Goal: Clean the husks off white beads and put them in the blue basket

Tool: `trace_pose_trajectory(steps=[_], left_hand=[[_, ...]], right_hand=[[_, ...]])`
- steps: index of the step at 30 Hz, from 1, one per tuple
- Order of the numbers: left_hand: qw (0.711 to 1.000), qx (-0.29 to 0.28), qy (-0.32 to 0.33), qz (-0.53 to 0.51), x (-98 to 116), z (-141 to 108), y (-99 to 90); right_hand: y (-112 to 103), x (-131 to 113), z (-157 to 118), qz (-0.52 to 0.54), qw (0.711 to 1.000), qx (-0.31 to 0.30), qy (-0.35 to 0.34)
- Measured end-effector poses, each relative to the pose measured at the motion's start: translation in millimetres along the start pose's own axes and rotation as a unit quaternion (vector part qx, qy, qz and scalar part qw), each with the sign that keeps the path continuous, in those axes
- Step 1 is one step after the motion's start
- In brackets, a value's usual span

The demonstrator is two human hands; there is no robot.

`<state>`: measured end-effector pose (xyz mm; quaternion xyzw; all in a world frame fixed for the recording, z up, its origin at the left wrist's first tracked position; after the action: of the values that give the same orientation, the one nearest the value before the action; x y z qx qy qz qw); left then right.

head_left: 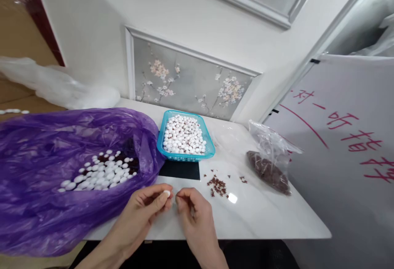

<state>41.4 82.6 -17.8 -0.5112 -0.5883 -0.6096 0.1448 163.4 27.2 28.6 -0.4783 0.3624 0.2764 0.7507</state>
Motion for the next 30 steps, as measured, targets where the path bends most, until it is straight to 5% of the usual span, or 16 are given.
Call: trace_pose_trajectory(steps=[5, 7, 9, 14, 18, 24, 30], left_hand=[[0.990, 0.061, 0.094, 0.083, 37.6, 13.8, 15.8], [0.967, 0.058, 0.169, 0.181, 64.3, 28.5, 37.1], [0.922, 0.041, 0.255, 0.289, 88.4, 44.9, 62.8], [0.872, 0.007, 0.308, 0.379, 106.5, 78.2, 84.1], [0.835, 0.026, 0.332, 0.438, 132.5, 56.6, 63.3], [0.793, 0.089, 0.279, 0.534, 184.6, 1.2, -4.8], [0.778, 0.056, 0.205, 0.591, 171.2, -16.4, -32.7]], right_hand=[[-58.0, 42.1, -5.5, -0.156, 0.980, 0.106, 0.066], [-72.3, 58.6, -7.4, -0.200, 0.968, 0.118, 0.092], [-77.9, 68.5, -7.3, -0.232, 0.960, 0.118, 0.104], [-74.5, 76.4, -5.3, -0.285, 0.948, 0.114, 0.089], [-72.7, 82.7, -9.4, -0.315, 0.938, 0.127, 0.065], [-79.7, 84.9, -18.0, -0.308, 0.931, 0.170, 0.101], [-85.1, 74.7, -22.9, -0.252, 0.937, 0.219, 0.106]])
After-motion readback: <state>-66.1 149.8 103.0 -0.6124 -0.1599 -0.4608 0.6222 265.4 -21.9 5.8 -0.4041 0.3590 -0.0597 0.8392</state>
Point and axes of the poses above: each hand's wrist, its own z-axis towards the middle knuckle, its own y-axis out of the palm, x = y × z, the point moved 10 cm from there along z, towards the middle knuckle, and after that the axes turned 8 degrees about -z, right-handed, at the moved point
